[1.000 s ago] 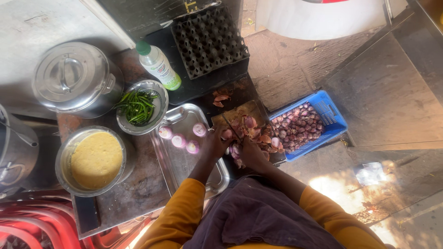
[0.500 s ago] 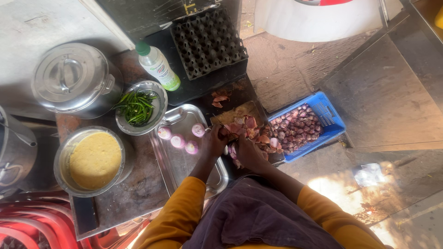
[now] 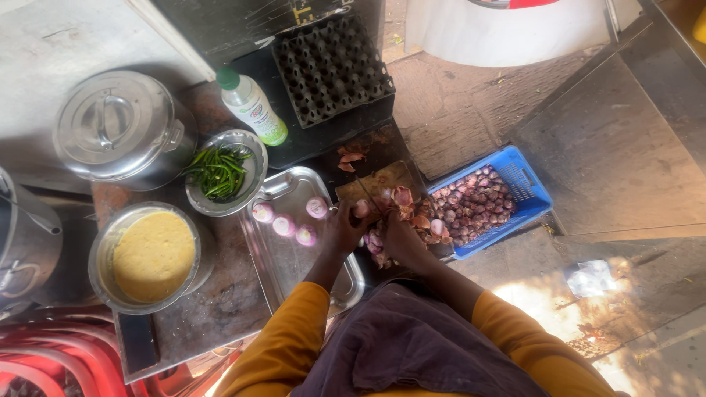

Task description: The person peels red onions using a knife on a wooden cutting board. They remove the outer skins and place the peeled onions onto a metal tray. The person repeatedly picks onions from a blue basket and continues peeling them.

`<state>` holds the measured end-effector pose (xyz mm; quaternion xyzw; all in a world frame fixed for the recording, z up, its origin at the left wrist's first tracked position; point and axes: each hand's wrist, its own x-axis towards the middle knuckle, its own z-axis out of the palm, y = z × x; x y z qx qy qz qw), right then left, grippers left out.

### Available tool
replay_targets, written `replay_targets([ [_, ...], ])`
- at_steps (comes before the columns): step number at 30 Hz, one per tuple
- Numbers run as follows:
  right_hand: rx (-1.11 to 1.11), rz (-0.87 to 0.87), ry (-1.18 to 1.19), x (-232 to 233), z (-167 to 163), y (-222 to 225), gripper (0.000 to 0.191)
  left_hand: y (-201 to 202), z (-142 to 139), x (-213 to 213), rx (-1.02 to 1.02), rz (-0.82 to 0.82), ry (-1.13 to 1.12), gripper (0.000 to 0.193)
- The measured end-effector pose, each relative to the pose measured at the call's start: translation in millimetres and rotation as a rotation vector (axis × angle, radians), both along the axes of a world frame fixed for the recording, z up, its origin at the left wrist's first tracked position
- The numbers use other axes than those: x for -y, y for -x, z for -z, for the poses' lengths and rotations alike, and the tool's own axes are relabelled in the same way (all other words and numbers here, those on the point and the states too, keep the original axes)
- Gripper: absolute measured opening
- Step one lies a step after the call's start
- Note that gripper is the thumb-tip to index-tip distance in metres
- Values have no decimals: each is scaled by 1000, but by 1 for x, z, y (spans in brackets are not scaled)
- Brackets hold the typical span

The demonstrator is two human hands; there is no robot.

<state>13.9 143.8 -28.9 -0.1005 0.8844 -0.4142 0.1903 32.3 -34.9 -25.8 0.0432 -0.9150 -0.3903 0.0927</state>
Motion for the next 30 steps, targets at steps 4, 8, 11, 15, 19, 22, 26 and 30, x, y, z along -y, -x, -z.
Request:
replay_targets([
  [4,35,40,78,1,5,-2,32,10,-3,-2,18,43,44,37],
  [8,-132,-30,81,3,9,-3,35,14,-6,7,38,73,-55,39],
  [11,92,11,12,3,12,1,32,14,-7,16,21,120,-62,42],
  [15,153,-11,49,6,15,4,43,12,-3,21,89,140,-155,43],
  [19,118,-32,82,5,18,2,51,8,3,23,92,175,-45,42],
  [22,101,-44,82,5,22,1,50,5,3,24,-73,230,123,48],
  [26,38,-76,47,6,26,0,46,12,-7,27,23,255,298,51],
  [30,206,-25,18,10,23,-4,45,16,-19,26,29,117,325,50],
])
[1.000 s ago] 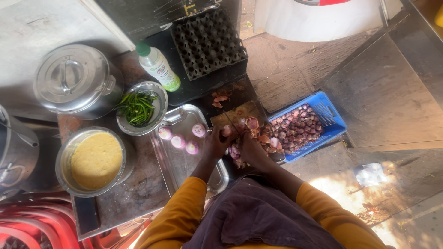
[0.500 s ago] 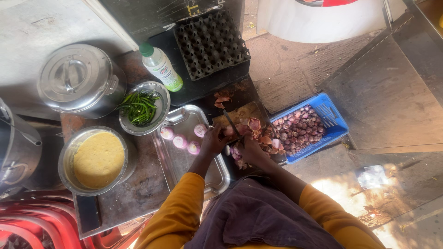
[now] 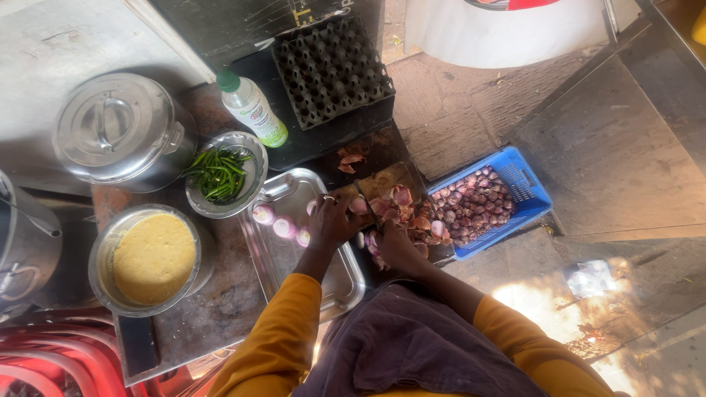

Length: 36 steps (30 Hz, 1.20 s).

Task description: The person peels red onions using a knife on a wooden cutting board. They remove the outer skins and place the peeled onions onto a metal tray. The person repeatedly picks onions from a blue basket and continues peeling them.

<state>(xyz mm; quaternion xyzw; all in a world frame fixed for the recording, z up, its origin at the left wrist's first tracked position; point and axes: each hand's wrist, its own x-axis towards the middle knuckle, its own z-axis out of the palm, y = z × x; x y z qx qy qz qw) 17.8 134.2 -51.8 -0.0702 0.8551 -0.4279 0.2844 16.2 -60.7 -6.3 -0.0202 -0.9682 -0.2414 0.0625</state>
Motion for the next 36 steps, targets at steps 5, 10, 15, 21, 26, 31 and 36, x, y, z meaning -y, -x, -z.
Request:
replay_targets([
  [5,-92,-10,25,1,-2,-1,45,7,7,-11,-116,122,19,48],
  [10,-72,8,3,-2,3,-1,46,21,20,0,36,-177,-372,21],
  [15,-132,32,-68,-18,2,-6,41,20,17,15,119,-161,-308,31],
  [21,-161,124,-15,-28,-17,-23,41,5,16,2,186,-39,-212,51],
  [26,59,136,-106,-16,-17,-12,33,1,20,-4,-105,65,-192,37],
  [31,-255,161,16,-28,0,-18,33,8,18,-8,-13,62,-239,41],
  [36,-136,120,-39,-29,4,-12,37,13,12,-19,-63,43,-164,39],
])
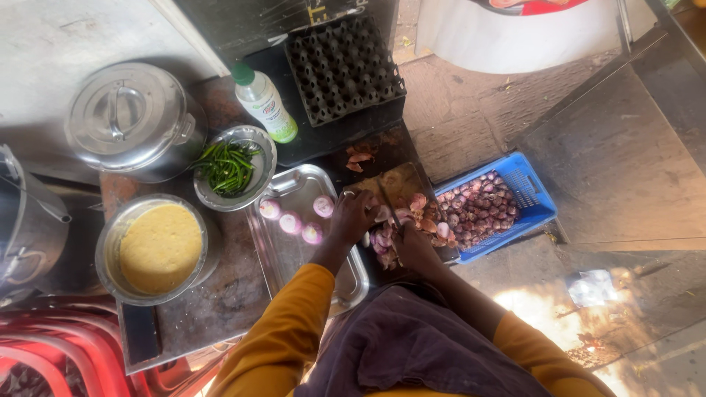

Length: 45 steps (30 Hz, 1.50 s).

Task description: The person peels red onions using a knife on a wooden cutting board. They remove the outer skins and place the peeled onions onto a metal tray. The person repeatedly picks onions from a blue basket and continues peeling them.

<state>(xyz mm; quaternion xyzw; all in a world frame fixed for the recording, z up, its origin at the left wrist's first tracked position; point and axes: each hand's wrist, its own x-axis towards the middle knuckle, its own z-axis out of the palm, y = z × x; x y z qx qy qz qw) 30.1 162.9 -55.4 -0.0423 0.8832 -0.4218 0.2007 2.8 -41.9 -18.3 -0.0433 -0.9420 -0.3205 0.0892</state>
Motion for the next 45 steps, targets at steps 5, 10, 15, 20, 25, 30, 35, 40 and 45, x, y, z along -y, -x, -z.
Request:
replay_targets([
  [5,-89,-16,56,8,-17,6,32,6,-5,7,62,120,-172,30],
  [10,5,-89,66,15,-27,13,34,8,-7,10,55,162,-203,29],
  [15,-184,-215,-11,25,-12,19,33,5,-2,11,22,166,-177,31],
  [20,103,-119,-27,22,2,-4,44,2,5,11,-19,155,-189,34],
  [25,-52,-82,374,25,2,-19,36,1,7,7,-37,131,-73,39],
  [30,-78,-15,-10,2,5,-26,39,-6,17,12,185,-12,-235,37],
  [35,-155,-92,-107,-32,16,-33,24,-24,21,69,51,-360,-51,41],
  [40,-125,-20,-67,-49,0,-8,26,-37,2,130,118,-388,237,61],
  [45,33,1,-331,-51,-28,57,40,-16,1,90,-60,-274,136,54],
])
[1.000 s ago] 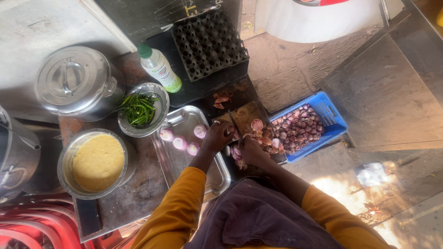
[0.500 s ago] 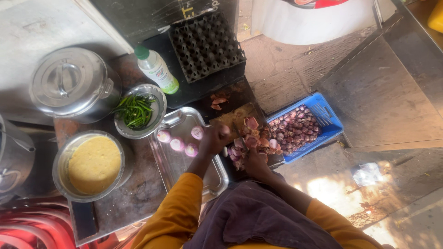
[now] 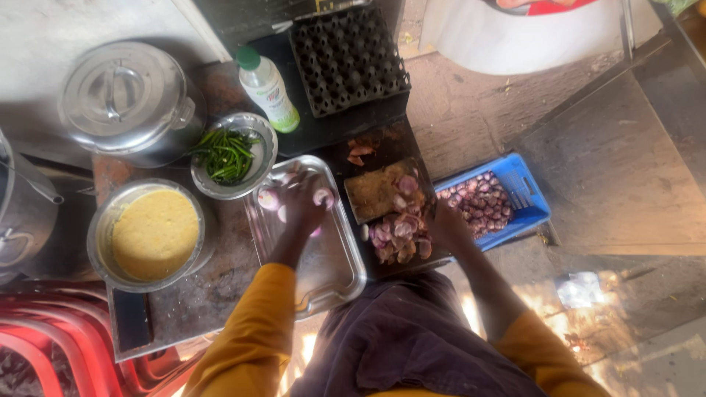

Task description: The person peels red onions using a knife on a wooden cutting board. They remove the outer skins and place the peeled onions onto a metal tray. The person repeatedly picks onions from a blue basket and continues peeling them.

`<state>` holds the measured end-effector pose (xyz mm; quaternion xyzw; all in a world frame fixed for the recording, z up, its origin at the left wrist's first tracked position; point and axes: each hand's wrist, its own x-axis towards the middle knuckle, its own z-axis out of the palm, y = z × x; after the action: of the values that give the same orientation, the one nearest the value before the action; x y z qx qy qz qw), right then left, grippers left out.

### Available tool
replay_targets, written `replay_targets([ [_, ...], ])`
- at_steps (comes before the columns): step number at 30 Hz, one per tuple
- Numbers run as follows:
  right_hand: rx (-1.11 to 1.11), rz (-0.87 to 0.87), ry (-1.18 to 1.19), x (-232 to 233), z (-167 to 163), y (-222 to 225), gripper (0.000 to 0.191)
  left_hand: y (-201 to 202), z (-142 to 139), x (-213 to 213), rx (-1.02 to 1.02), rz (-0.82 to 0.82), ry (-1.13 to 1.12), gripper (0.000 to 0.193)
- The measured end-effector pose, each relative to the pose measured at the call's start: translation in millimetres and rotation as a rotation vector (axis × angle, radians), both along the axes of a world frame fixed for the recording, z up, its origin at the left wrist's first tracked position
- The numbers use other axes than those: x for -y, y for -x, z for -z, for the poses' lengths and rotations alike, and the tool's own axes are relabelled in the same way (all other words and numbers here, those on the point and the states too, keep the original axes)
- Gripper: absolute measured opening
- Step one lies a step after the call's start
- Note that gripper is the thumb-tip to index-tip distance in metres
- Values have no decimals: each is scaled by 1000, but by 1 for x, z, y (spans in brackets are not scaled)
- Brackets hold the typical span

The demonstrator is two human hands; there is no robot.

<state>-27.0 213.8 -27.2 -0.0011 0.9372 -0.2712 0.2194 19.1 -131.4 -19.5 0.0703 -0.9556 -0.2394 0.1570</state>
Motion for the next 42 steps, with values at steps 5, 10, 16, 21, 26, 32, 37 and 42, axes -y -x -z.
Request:
replay_targets([
  [5,-22,-174,-68,-12,-2,4,43,26,6,-76,-41,341,-104,52],
  [10,119,-179,174,-25,19,-41,35,37,0,-126,557,477,-256,40],
  [16,-40,-9,277,-33,29,-78,31,-14,12,-134,-88,555,-4,61],
  [21,-186,111,422,-20,32,-76,30,-30,28,-129,5,604,127,71],
  [26,-19,16,209,-7,37,-68,29,-44,38,-124,-133,692,227,64],
  [32,-299,-8,316,-5,33,-85,27,-52,46,-119,23,661,196,68],
  [37,-202,-38,232,-2,30,-75,26,-65,51,-114,80,549,136,66],
  [42,-716,-111,186,3,37,-80,33,-63,61,-106,-69,411,35,53],
])
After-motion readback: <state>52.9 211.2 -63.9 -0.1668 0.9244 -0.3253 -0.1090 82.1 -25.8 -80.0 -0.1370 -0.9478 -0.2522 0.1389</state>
